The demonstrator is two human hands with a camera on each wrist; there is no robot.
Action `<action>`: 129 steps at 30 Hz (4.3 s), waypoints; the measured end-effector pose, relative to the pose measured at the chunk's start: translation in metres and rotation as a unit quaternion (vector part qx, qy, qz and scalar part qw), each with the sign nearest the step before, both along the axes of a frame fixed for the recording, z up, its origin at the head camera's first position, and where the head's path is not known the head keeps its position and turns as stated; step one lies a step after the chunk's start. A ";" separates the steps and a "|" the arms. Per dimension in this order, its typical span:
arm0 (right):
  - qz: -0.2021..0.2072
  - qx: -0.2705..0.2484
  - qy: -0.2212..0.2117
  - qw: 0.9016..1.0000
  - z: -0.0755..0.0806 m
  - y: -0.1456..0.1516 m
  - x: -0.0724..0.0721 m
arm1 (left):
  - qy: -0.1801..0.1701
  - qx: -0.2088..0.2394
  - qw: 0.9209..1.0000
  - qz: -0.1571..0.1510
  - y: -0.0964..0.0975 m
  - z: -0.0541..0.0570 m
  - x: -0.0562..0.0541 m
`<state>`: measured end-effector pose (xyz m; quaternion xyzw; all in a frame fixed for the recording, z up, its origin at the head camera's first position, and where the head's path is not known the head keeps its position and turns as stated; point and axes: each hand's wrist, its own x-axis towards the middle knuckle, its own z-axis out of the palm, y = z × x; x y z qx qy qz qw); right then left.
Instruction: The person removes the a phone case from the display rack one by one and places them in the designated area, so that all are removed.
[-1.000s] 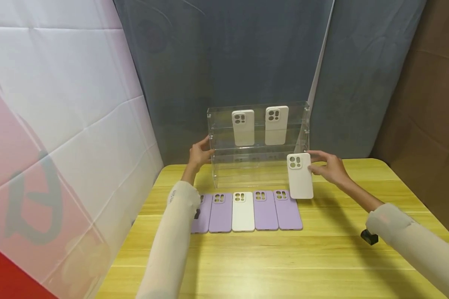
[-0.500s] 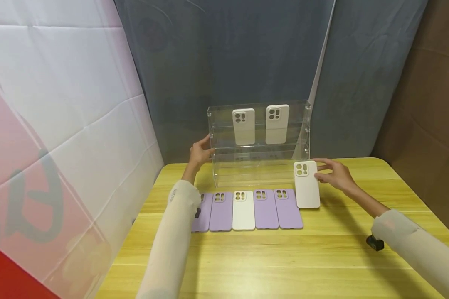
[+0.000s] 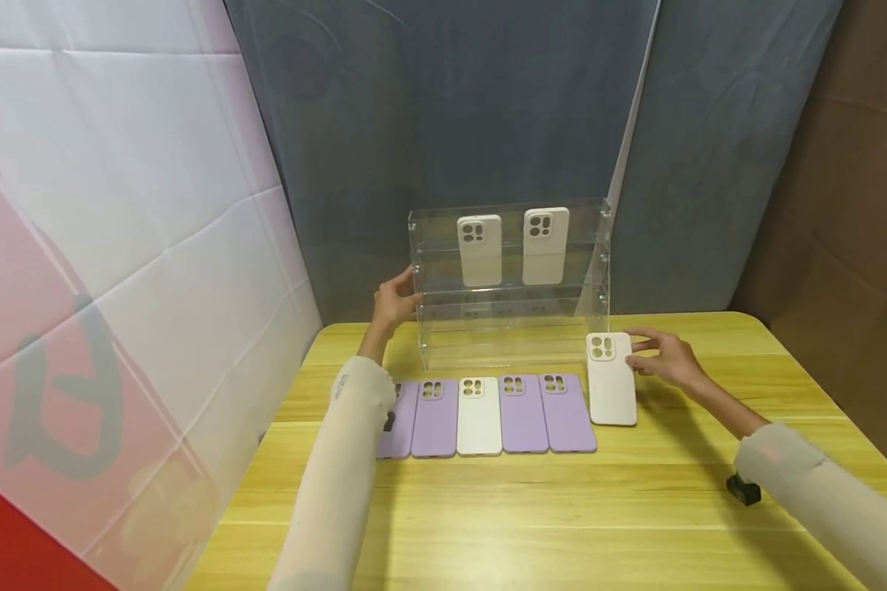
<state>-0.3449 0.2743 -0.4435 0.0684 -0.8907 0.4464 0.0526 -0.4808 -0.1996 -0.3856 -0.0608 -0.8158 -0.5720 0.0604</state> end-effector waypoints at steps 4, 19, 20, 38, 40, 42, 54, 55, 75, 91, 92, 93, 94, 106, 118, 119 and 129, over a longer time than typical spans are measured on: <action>0.002 0.004 -0.008 1.000 -0.011 0.002 -0.001 | -0.002 -0.004 1.000 0.000 0.000 -0.001 0.000; 0.006 0.013 0.002 1.000 -0.032 0.000 0.003 | -0.003 0.002 1.000 0.004 0.000 -0.003 -0.002; 0.007 0.016 0.004 1.000 -0.033 0.000 0.004 | -0.003 0.002 1.000 0.004 0.000 -0.003 -0.002; 0.022 0.017 -0.001 1.000 -0.044 0.002 0.007 | 0.004 0.005 1.000 -0.001 0.000 0.000 -0.002; 0.020 0.017 -0.004 1.000 -0.044 0.003 0.008 | 0.004 0.005 1.000 0.000 -0.001 -0.001 -0.002; 0.019 0.017 -0.008 1.000 -0.044 0.003 0.008 | 0.005 0.004 1.000 0.000 -0.001 -0.001 -0.003; 0.020 0.009 -0.014 1.000 -0.047 0.008 0.010 | 0.004 0.001 1.000 0.000 0.000 -0.002 -0.004; 0.019 0.008 -0.015 1.000 -0.047 0.008 0.010 | 0.005 -0.001 1.000 0.000 0.000 -0.002 -0.004; 0.036 -0.011 -0.002 0.999 -0.014 -0.001 -0.006 | 0.004 0.004 1.000 -0.004 -0.002 -0.005 -0.004; 0.043 0.032 0.054 0.997 0.032 -0.020 -0.031 | 0.002 0.004 1.000 -0.007 -0.003 -0.003 -0.002; 0.043 0.034 0.057 0.997 0.034 -0.022 -0.032 | 0.003 0.005 1.000 -0.007 -0.003 -0.003 -0.002; 0.042 0.038 0.059 0.997 0.036 -0.024 -0.034 | 0.003 0.005 1.000 -0.007 -0.003 -0.003 -0.002; 0.040 0.040 0.062 0.996 0.039 -0.026 -0.036 | 0.003 0.005 1.000 -0.007 -0.003 -0.004 -0.002; 0.031 0.049 0.082 0.995 0.063 -0.043 -0.051 | 0.014 0.001 1.000 -0.007 -0.002 -0.004 -0.003; 0.020 0.079 0.133 0.988 0.086 -0.061 -0.061 | 0.024 -0.001 1.000 -0.001 -0.005 -0.003 -0.004; 0.021 0.077 0.135 0.988 0.088 -0.062 -0.062 | 0.022 -0.001 1.000 -0.001 -0.005 -0.004 -0.004; 0.004 0.080 0.156 0.985 0.099 -0.073 -0.073 | 0.019 0.013 1.000 -0.004 -0.004 -0.006 -0.003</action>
